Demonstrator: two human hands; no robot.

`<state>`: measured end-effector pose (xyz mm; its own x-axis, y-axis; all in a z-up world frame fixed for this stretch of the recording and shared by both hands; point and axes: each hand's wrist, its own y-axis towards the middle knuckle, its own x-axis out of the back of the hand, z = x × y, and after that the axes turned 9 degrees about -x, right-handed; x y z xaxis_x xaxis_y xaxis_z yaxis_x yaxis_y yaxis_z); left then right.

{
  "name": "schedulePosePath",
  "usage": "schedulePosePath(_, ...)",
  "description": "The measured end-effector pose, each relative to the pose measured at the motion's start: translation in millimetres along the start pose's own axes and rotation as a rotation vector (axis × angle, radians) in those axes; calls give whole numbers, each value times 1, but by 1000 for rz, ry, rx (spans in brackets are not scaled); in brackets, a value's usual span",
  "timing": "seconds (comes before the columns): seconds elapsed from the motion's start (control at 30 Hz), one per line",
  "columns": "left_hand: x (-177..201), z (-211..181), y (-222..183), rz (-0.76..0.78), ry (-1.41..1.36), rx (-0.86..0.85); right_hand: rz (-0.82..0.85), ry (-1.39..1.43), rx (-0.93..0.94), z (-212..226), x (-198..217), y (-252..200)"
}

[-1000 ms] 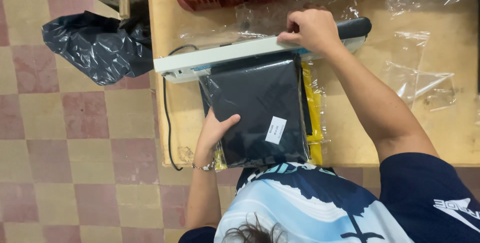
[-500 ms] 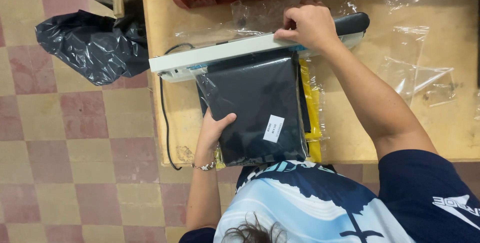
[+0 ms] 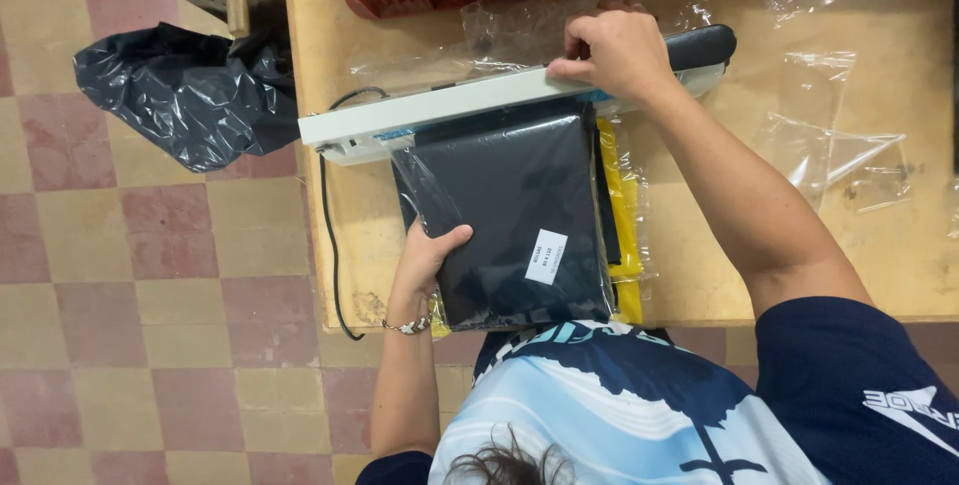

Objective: Packaging rectangular items into plastic bags and sealing them using a manual heat sealer

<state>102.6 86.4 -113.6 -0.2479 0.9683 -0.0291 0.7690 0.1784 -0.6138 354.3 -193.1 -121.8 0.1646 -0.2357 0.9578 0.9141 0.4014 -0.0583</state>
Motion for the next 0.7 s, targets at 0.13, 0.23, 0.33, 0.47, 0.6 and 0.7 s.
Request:
schedulePosePath(0.13,-1,-10,-3,-21,3,114,25,2,-12,0,0,2)
schedulePosePath(0.23,-1,-7,-2,-8,-19,82,19,9,-21,-1,-1,2)
schedulePosePath(0.33,2,0,3,-13,2,78,16,-4,-16,-1,-1,2)
schedulePosePath(0.47,3,11,7,4,-45,25,15,2,-11,-1,-2,1)
schedulePosePath(0.6,1,10,6,-4,-113,17,28,-2,-14,0,-2,3)
schedulePosePath(0.7,2,16,10,2,-123,6,27,1,-20,1,-2,3)
